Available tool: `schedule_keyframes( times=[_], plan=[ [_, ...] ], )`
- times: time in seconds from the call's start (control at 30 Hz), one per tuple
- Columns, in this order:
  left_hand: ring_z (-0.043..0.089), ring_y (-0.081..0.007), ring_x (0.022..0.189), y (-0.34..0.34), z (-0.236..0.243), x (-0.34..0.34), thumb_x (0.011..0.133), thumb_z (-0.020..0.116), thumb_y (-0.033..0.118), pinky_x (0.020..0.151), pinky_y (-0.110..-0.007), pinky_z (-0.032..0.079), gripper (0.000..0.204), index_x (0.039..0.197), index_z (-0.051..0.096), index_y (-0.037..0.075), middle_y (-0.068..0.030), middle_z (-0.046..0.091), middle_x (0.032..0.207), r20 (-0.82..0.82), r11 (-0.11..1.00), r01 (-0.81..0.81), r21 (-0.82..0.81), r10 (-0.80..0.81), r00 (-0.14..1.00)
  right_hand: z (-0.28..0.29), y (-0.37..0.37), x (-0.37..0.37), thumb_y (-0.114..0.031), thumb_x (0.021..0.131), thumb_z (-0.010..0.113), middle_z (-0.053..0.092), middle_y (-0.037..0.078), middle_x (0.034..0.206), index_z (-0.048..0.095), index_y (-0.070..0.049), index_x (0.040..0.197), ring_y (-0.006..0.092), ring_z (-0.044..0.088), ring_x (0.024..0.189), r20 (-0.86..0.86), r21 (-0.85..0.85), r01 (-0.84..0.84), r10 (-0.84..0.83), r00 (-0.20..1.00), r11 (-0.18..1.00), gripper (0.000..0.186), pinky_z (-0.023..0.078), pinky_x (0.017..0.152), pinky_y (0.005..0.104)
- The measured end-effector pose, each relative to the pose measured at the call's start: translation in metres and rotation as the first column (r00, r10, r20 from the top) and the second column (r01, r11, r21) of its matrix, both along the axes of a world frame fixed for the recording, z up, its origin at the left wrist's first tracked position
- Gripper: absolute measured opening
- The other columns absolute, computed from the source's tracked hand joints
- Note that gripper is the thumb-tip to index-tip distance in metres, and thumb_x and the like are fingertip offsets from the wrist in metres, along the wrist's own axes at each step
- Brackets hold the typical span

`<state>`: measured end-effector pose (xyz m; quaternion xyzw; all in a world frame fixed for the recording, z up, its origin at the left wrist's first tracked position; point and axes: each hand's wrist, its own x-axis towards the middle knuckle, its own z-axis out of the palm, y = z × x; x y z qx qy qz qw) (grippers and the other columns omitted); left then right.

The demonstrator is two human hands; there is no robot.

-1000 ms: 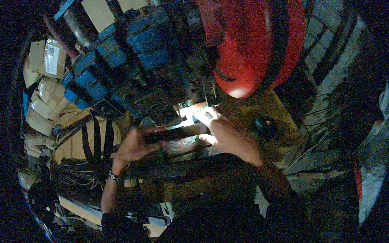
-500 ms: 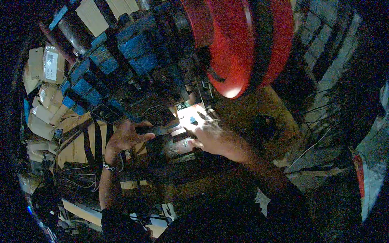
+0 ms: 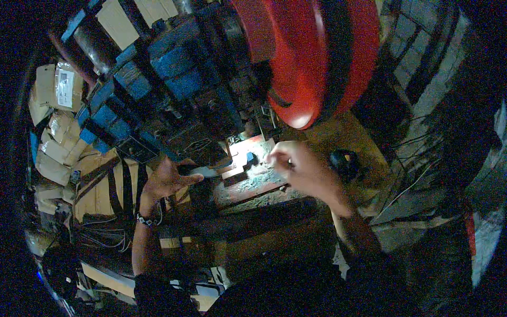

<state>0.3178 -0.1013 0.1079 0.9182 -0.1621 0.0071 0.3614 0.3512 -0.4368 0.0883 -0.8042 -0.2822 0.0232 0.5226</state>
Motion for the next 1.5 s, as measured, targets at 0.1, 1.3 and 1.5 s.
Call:
schedule_keyframes(
  times=[0.1, 1.3, 1.5],
  plan=[
    [0.062, -0.023, 0.097, -0.007, 0.005, 0.0, 0.081, 0.082, 0.022, 0.092, -0.036, 0.049, 0.038, 0.109, 0.068, 0.001, -0.0118, 0.067, 0.099, -0.014, 1.0, -0.015, 0.007, 0.015, 1.0, 0.028, -0.009, -0.007, -0.036, 0.101, 0.054, 0.069, 0.009, 0.071, 0.064, 0.002, 0.072, 0.0145, 0.063, 0.064, -0.329, 0.13, 0.252, -0.198, 0.923, 0.959, 0.049, 0.047, 0.063, 0.0282],
    [0.061, -0.0164, 0.106, -0.057, 0.044, -0.091, 0.086, 0.075, 0.014, 0.096, -0.035, 0.047, 0.042, 0.124, 0.061, 0.001, -0.0119, 0.067, 0.115, -0.072, 0.94, -0.196, -0.279, 0.183, 0.981, 0.026, 0.003, -0.024, -0.017, 0.08, 0.077, 0.065, 0.015, 0.103, 0.066, -0.006, 0.12, 0.034, 0.063, 0.1, 0.273, -0.195, -0.198, 0.246, 0.93, 0.961, 0.042, 0.049, 0.089, 0.0402],
    [0.062, -0.0167, 0.101, -0.041, 0.003, -0.056, 0.083, 0.08, 0.018, 0.093, -0.034, 0.049, 0.043, 0.118, 0.062, 0.001, -0.0098, 0.068, 0.11, -0.131, 0.912, -0.072, -0.404, 0.02, 0.991, 0.003, 0.012, -0.003, -0.024, 0.083, 0.075, 0.062, 0.02, 0.122, 0.063, -0.003, 0.125, 0.0357, 0.058, 0.115, 0.285, -0.284, -0.094, 0.177, 0.942, 0.954, 0.048, 0.044, 0.1, 0.0418]
  ],
)
